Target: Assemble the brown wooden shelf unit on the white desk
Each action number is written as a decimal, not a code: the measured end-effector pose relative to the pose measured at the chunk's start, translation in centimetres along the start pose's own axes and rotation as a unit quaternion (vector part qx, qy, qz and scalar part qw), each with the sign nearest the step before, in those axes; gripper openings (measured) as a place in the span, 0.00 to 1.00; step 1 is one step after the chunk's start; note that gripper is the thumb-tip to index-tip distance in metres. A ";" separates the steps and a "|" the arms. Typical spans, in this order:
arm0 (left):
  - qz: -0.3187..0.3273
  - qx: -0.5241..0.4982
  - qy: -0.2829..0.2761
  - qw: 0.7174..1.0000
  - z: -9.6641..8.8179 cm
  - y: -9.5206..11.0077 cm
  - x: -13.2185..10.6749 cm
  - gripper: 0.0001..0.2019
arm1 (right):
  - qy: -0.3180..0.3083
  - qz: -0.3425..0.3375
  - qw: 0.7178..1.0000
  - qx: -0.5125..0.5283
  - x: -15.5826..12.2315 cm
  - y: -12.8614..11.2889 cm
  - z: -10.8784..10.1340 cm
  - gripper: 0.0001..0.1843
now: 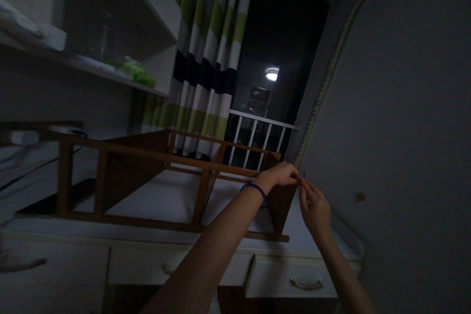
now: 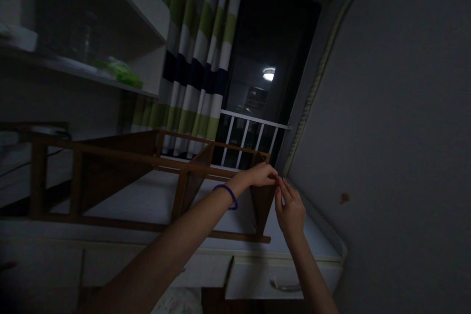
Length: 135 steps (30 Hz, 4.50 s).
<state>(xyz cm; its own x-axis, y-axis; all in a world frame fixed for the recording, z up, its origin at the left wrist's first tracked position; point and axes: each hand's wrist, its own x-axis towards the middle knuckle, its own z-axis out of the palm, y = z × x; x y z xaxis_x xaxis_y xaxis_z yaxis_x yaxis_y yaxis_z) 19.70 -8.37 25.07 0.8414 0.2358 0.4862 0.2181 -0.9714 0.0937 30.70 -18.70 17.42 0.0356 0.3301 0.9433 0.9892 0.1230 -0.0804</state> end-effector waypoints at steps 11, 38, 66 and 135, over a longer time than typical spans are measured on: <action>-0.012 -0.009 0.004 1.000 0.3 -0.2 0.2 0.11 | -0.038 0.098 0.994 -0.007 -0.8 1.8 0.1 0.23; -0.027 -0.026 0.000 0.999 -0.1 0.4 0.0 0.11 | -0.138 -0.046 0.973 -0.179 -2.6 -1.9 0.3 0.14; -0.083 -0.032 -0.038 0.995 -0.6 0.7 0.4 0.17 | -0.082 -0.008 0.988 -0.132 0.2 -1.6 -1.2 0.15; -0.106 -0.058 -0.099 0.988 -0.7 1.2 -0.1 0.21 | -0.291 -0.019 0.939 -0.185 1.7 -1.5 -1.4 0.18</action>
<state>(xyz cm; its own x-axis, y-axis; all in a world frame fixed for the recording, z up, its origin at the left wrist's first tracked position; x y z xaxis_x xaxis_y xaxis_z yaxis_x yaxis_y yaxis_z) 19.57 -9.55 25.74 0.8653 0.4241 0.2670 0.3518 -0.8935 0.2793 29.50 -19.61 19.64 0.0227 0.8001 0.5995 0.9739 -0.1532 0.1676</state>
